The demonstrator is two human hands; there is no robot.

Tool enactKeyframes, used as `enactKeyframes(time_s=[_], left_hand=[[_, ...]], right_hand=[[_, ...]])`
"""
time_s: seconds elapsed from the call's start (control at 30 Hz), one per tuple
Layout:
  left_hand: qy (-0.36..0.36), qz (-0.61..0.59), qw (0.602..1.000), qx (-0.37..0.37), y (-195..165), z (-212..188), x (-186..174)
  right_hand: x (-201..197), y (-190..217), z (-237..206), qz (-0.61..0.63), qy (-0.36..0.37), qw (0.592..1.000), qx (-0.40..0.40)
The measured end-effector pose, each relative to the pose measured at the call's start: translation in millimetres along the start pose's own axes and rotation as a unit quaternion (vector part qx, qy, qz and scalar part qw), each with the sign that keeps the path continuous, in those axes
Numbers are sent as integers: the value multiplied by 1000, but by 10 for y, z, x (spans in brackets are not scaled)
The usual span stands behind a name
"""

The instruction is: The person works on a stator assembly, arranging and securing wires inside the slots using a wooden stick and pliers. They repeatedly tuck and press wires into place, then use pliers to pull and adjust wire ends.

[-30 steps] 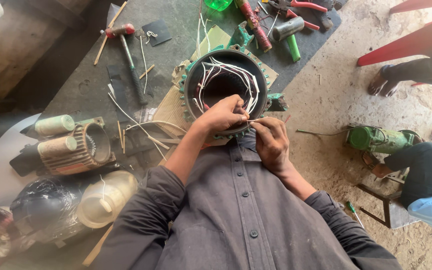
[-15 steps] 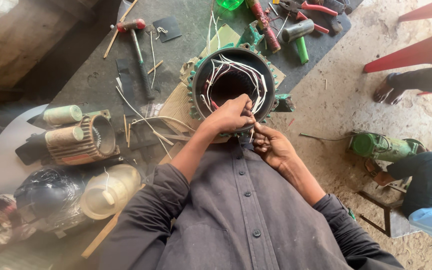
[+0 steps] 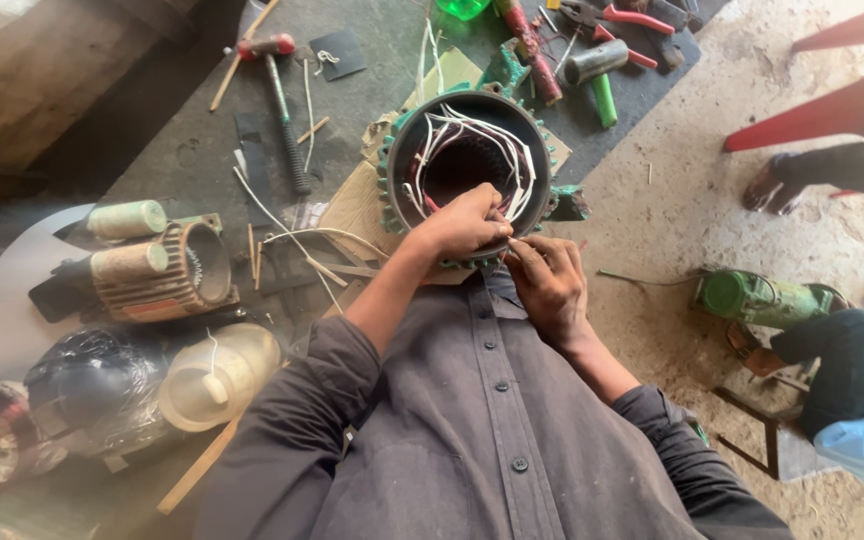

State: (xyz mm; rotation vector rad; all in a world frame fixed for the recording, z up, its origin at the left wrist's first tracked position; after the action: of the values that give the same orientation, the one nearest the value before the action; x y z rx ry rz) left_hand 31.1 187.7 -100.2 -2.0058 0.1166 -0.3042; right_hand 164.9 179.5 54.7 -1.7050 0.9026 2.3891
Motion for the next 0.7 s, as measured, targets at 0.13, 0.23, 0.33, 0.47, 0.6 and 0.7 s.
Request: enactKeyframes(time_s=[0.13,0.23,0.33,0.47,0.6,0.7], left_hand=[[18,-72,997,25,89,76,-20],[-16,-60,998,33,114,69,-78],[-2,-104,992,70,82,51,-42],[-31,-54,997,55,56,1,-45],[-29,-77,995,50,35,-19,-62],[-28,-88,994,50,28,-13,-58]], right_hand=[[192,-183,-30,43,-6,998,43],[538,-659,-174,338,8,904,261],[947,-805,-406,621,17,658,426],[527,-760,-384,419,-42,825,376],[23,-56,-193,-66,-77,995,-11],[133,-188,-154,6,-52,998,30]])
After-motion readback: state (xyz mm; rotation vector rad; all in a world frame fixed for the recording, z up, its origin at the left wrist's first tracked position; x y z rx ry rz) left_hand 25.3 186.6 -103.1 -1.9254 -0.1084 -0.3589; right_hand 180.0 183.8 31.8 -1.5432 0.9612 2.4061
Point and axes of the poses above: each hand's wrist, its own z-axis towards the middle knuckle, its own x-axis out of the palm, y = z × x, the point moved 7 cm from there along z, towards the middle knuckle, and after that the axes turned 14 degrees about y, right-handed, at the moved point
